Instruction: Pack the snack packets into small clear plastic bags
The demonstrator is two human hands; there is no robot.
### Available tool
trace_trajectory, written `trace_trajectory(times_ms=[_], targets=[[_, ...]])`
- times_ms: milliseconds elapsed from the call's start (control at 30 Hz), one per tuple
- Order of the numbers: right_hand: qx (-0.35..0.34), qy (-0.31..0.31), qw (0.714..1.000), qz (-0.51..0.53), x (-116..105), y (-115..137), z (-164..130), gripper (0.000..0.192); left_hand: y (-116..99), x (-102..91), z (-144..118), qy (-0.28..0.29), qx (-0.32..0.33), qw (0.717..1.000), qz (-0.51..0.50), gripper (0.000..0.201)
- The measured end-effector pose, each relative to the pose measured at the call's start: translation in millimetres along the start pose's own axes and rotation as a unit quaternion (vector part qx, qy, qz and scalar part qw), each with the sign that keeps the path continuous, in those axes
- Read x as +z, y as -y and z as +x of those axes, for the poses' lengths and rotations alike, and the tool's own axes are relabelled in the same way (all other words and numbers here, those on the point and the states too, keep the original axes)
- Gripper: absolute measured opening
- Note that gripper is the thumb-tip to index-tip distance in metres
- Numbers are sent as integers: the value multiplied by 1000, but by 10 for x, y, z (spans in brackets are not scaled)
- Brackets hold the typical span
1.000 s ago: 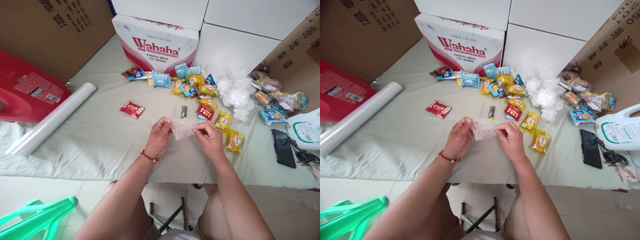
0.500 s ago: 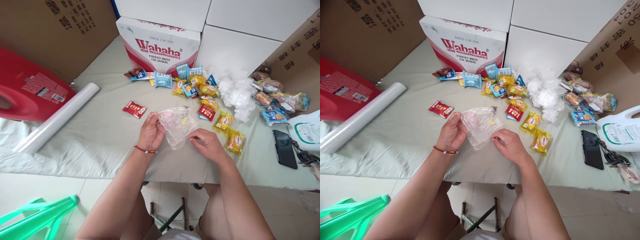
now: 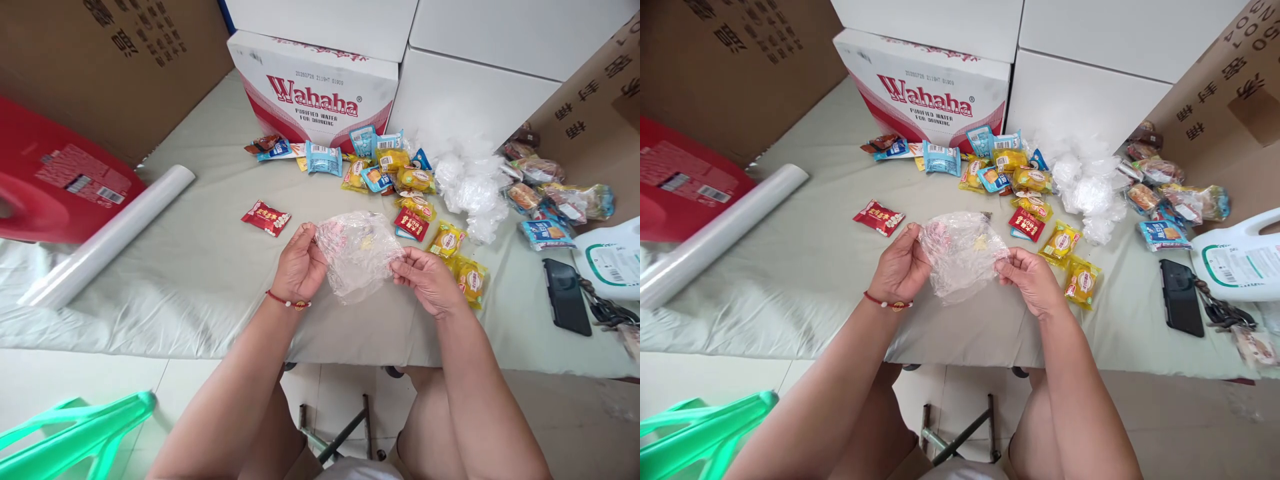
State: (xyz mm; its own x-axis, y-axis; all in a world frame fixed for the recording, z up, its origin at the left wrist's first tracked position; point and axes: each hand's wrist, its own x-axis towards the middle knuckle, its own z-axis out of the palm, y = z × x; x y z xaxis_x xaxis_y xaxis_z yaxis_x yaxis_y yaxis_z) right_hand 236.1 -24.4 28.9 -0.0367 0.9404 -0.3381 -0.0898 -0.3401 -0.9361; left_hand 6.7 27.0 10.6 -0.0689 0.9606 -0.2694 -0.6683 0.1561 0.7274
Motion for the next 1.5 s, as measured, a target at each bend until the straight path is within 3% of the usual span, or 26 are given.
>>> trace_trajectory(times_ms=[133, 200, 267, 333, 400, 467, 600, 700, 800, 900, 1067, 1167, 1267, 1333, 1400, 1433, 1500], targets=[[-20, 15, 998, 56, 18, 14, -23, 35, 67, -47, 15, -75, 22, 993, 87, 28], [-35, 12, 998, 60, 40, 4, -16, 33, 82, -29, -54, -139, 109, 966, 189, 30], [-46, 10, 998, 43, 74, -15, -8, 33, 91, 26, -171, -145, 219, 923, 282, 29], [-51, 16, 998, 21, 120, -37, -7, 33, 121, 99, -309, -33, 260, 902, 344, 17], [-57, 30, 998, 12, 165, -58, -12, 33, 187, 166, -425, 119, 228, 883, 392, 18], [-64, 41, 997, 8, 197, -69, -18, 32, 268, 204, -487, 179, 197, 869, 418, 21], [-74, 14, 997, -9, 179, -57, -13, 29, 311, 184, -431, 105, 151, 914, 361, 24], [-74, -17, 997, -4, 103, -36, 4, 29, 215, 130, -295, 19, 107, 961, 256, 27], [-65, -41, 997, 9, 15, -17, 18, 28, 113, 67, -171, -53, 31, 984, 168, 26], [-45, -68, 996, 20, -67, 7, 19, 30, 41, -5, -112, -86, -2, 983, 165, 23], [-36, -117, 992, 2, -268, 25, 17, 31, -60, -139, -115, -77, 81, 957, 268, 26], [-61, -150, 985, -55, -432, -30, 48, 29, -79, -224, -110, -56, 94, 932, 346, 27], [-116, -200, 955, -186, -512, -107, 76, 25, -33, -302, -94, -28, 89, 912, 400, 27], [-202, -261, 895, -299, -454, -130, 54, 21, 19, -335, -95, -13, 76, 908, 411, 29], [-310, -311, 817, -375, -301, -122, -15, 19, 66, -342, -110, -6, 67, 910, 410, 31], [-357, -313, 787, -393, -198, -111, -61, 18, 84, -335, -121, -1, 67, 909, 411, 32], [-420, -239, 772, -413, 26, -96, -152, 17, 104, -302, -142, 9, 72, 905, 420, 35]])
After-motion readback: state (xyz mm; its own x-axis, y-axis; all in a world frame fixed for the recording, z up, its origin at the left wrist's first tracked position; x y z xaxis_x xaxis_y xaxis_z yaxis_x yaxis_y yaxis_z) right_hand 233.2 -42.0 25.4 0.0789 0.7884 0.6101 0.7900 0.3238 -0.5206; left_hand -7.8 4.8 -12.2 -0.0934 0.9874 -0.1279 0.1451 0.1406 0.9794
